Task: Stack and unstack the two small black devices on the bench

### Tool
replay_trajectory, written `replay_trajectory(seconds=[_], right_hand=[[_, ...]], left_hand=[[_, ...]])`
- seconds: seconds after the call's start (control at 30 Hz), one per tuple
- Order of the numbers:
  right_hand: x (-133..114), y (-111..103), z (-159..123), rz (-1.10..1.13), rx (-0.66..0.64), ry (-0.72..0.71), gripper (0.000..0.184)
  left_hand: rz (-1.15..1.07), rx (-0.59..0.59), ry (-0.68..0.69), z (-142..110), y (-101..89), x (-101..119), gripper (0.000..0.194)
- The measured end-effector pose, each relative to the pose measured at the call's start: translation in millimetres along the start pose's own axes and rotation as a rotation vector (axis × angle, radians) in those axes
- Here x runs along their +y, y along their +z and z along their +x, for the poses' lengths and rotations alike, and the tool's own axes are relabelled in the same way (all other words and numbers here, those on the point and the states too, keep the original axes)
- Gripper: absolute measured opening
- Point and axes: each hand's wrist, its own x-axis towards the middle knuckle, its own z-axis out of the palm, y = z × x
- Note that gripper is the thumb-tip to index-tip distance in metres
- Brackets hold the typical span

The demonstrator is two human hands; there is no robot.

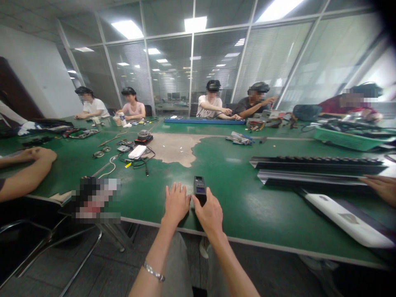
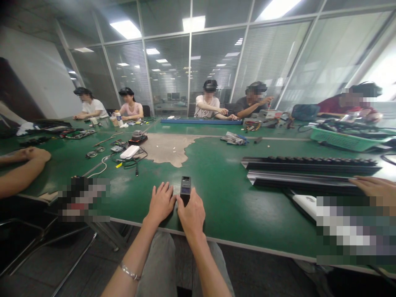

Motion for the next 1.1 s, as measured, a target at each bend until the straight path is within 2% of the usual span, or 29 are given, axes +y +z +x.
replay_trajectory(seconds=[0.17, 0.47, 0.77, 0.83, 1.1], right_hand=[[4, 7, 8, 0.077, 0.060, -0.026, 0.089], [14, 13, 3, 0.082, 0.013, -0.028, 0.079], [8, 9, 8, 0.067, 0.006, -0.015, 0.091], [7, 9, 9, 0.060, -0.005, 0.000, 0.088], [0, 0, 11, 0.092, -0.028, -0.020, 0.054]], left_hand=[[0.001, -0.005, -0.004, 0, -1.0, 1, 0.046], [0.003, -0.002, -0.002, -1, -2.9, 2, 0.045], [0.006, -0.016, -0.016, -1, -4.4, 3, 0.044], [0.002, -0.016, -0.020, -1, -4.7, 3, 0.045], [-0.011, -0.026, -0.025, -2, -7.0, 3, 0.046]])
